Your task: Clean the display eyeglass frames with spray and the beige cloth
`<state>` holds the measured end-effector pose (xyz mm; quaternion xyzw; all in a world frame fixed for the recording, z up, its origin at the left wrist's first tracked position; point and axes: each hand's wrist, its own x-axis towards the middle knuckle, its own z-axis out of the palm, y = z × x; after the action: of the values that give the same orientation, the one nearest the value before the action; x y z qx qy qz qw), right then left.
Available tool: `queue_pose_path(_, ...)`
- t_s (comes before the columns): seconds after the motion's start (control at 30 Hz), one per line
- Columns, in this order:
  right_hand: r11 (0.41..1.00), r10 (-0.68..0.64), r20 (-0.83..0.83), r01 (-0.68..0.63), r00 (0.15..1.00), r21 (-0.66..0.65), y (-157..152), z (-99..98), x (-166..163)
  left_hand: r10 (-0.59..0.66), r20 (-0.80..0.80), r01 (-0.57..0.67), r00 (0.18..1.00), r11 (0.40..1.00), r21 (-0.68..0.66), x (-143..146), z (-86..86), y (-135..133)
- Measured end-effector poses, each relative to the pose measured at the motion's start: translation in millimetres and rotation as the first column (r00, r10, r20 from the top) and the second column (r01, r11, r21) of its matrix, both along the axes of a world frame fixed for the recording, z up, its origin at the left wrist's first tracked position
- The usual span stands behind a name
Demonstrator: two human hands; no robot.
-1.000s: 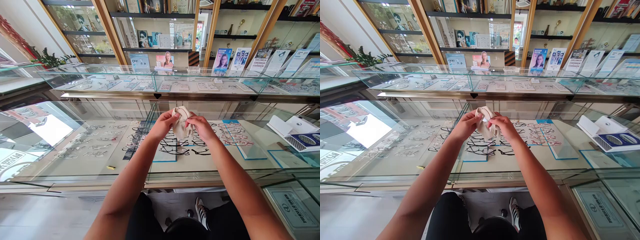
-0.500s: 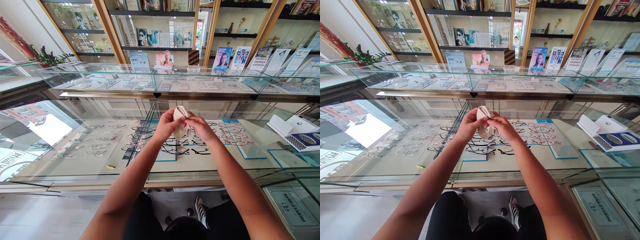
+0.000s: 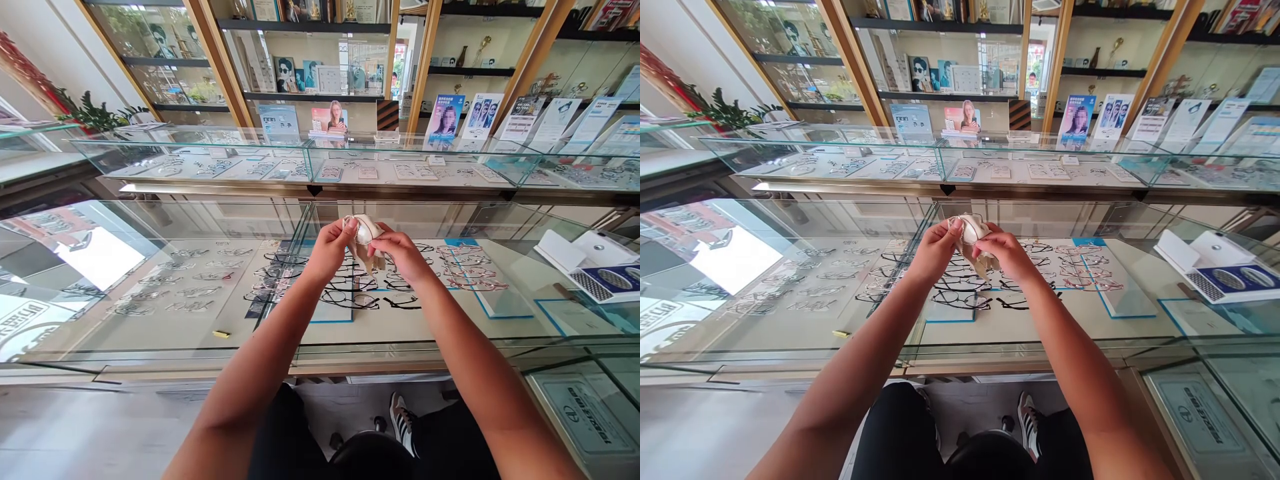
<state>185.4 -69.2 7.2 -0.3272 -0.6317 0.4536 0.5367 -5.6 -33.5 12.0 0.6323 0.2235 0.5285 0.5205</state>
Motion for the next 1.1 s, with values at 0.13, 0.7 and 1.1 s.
queue_pose_path(0.13, 0.999, -0.005, -0.059, 0.002, 0.998, -0.053, 2.8, -2.1, 4.5, -0.170, -0.038, 0.168, 0.985, 0.985, -0.047, -7.1, 5.2, 1.5)
queue_pose_path(0.7, 0.998, 0.063, -0.014, -0.063, 0.998, -0.009, -4.2, 0.3, -14.3, 0.165, 0.083, -0.172, 0.983, 0.982, 0.075, 13.3, 5.5, -19.8)
queue_pose_path(1.1, 0.992, -0.041, -0.122, 0.026, 0.992, -0.123, 3.1, -7.1, -10.0, 0.042, 0.093, -0.040, 0.995, 0.999, -0.030, 6.8, -2.7, -2.4)
